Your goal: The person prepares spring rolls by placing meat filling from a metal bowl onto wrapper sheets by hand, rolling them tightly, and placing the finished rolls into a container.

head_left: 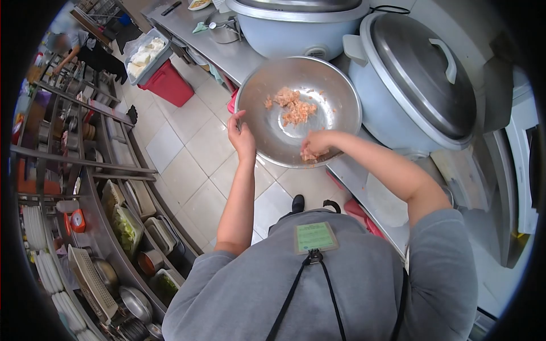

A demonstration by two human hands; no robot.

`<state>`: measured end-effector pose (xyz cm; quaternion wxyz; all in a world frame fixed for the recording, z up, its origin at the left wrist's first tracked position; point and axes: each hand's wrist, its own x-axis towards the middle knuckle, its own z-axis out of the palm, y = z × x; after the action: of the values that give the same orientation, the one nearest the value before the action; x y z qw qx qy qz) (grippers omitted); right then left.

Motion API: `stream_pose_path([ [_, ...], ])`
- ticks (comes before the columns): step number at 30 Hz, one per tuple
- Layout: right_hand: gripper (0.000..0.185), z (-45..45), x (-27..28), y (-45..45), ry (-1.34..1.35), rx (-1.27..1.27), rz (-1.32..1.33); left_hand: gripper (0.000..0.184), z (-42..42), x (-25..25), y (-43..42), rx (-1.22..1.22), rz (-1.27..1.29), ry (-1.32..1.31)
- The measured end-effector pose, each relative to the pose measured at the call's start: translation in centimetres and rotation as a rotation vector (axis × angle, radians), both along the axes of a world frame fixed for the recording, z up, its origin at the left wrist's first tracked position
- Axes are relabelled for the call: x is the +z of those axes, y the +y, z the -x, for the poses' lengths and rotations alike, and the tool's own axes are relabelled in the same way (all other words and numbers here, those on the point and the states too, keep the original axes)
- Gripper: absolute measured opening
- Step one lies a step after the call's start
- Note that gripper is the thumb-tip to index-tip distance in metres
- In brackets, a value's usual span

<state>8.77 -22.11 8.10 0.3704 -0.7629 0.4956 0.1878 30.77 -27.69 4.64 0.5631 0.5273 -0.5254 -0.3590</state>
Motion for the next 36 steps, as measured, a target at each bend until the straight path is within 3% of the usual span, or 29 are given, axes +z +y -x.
stream_pose_path([
  [2, 0.040, 0.8, -0.3, -0.2, -0.078, -0.008, 0.033, 0.030, 0.1, -0.1, 0.1, 0.008, 0.008, -0.012],
  [4, 0.039, 1.3, -3.7, -0.7, 0.026, -0.294, 0.108, 0.030, -0.1, -0.4, 0.1, -0.012, 0.030, 0.012],
  [8, 0.045, 0.6, -7.1, -0.7, -0.007, -0.095, 0.153, 0.031, 0.1, -0.2, 0.1, 0.011, 0.028, -0.010],
  [10, 0.044, 0.8, -2.1, -1.3, -0.089, -0.338, 0.103, 0.031, 0.0, -0.3, 0.1, -0.001, 0.004, 0.008],
  [11, 0.044, 1.3, -1.4, -1.9, -0.088, -0.336, 0.106, 0.031, -0.1, -0.3, 0.0, 0.000, 0.006, 0.010],
  [13, 0.040, 3.2, -0.8, -3.1, 0.127, -0.486, 0.518, 0.030, -0.1, -0.4, 0.0, 0.000, -0.022, 0.007],
  [14, 0.040, 4.2, -2.3, -3.6, 0.131, -0.486, 0.520, 0.030, -0.1, -0.4, 0.1, -0.001, -0.020, 0.012],
  [16, 0.038, 5.9, -7.1, -4.4, 0.216, -0.342, 0.434, 0.030, 0.0, -0.2, 0.2, -0.005, -0.018, 0.041],
  [20, 0.041, 2.8, -6.6, -2.8, 0.010, -0.060, 0.128, 0.031, -0.2, -0.6, 0.1, -0.006, -0.020, 0.025],
  [22, 0.048, 1.5, -5.4, -2.7, -0.097, -0.558, -0.097, 0.032, 0.0, -0.5, 0.1, -0.003, -0.009, 0.045],
  [26, 0.055, -0.9, -2.6, -0.6, -0.059, -0.442, -0.007, 0.031, -0.1, -0.4, 0.1, -0.008, -0.012, -0.006],
  [29, 0.057, -1.4, 0.1, 0.9, -0.053, -0.316, -0.104, 0.032, 0.2, -0.4, 0.0, 0.008, -0.046, 0.130],
  [31, 0.048, -0.7, -0.1, 2.3, -0.324, -0.215, -0.047, 0.031, 0.2, 0.0, 0.3, 0.028, -0.040, 0.122],
  [36, 0.032, -1.3, 0.0, 3.1, -0.213, -0.130, 0.020, 0.029, 0.1, -0.4, 0.3, 0.029, -0.010, 0.076],
])
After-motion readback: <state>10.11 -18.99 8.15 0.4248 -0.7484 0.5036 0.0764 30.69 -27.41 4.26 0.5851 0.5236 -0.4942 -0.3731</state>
